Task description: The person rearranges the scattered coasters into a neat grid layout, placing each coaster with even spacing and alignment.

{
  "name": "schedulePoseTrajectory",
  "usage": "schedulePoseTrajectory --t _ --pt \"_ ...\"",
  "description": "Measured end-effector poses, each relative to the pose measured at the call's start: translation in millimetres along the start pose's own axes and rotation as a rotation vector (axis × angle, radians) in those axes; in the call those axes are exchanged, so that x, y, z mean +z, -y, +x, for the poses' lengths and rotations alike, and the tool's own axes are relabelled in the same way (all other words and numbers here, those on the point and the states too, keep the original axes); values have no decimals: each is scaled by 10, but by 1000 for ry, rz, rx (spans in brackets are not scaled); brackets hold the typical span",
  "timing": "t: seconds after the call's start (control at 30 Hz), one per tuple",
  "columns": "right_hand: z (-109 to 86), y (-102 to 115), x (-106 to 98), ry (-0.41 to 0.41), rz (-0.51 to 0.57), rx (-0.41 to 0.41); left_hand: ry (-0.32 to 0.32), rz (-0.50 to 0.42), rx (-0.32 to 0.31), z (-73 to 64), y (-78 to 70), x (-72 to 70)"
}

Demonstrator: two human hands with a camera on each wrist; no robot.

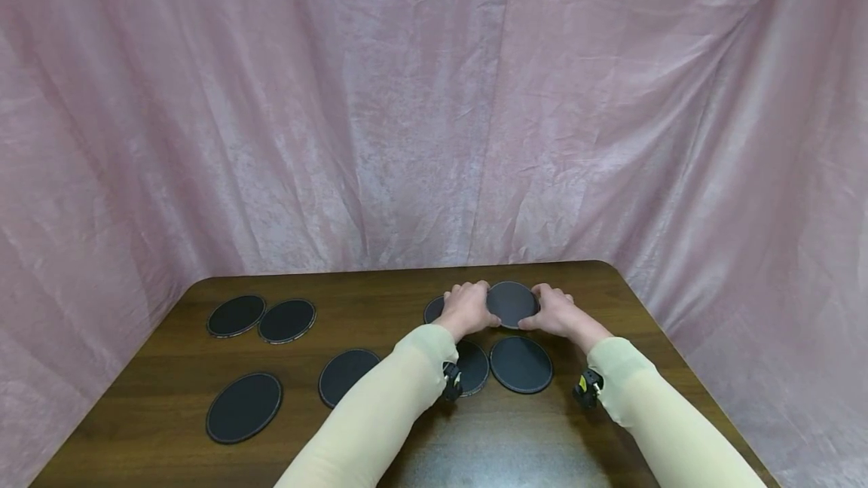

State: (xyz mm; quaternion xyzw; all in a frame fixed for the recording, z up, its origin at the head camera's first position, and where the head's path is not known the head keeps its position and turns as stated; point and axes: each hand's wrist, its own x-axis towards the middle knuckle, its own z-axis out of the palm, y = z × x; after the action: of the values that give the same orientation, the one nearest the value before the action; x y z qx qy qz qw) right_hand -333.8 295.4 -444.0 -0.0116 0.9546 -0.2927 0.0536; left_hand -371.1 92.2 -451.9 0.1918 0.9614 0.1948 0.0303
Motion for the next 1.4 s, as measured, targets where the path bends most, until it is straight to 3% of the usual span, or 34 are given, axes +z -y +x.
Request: schedulePoseTrajectory --t 0.3,0.6,1.0,1.4 --pt "33 29 76 3 -24 -8 18 16 -27 -9 62 10" --pt "51 33 155 -1 -16 2 46 36 -42 104 155 123" --pt "37 60 153 43 -71 -9 72 33 -38 -48 172 -11" --pt "23 40 116 33 -101 -50 22 92 -50 -89 358 -153"
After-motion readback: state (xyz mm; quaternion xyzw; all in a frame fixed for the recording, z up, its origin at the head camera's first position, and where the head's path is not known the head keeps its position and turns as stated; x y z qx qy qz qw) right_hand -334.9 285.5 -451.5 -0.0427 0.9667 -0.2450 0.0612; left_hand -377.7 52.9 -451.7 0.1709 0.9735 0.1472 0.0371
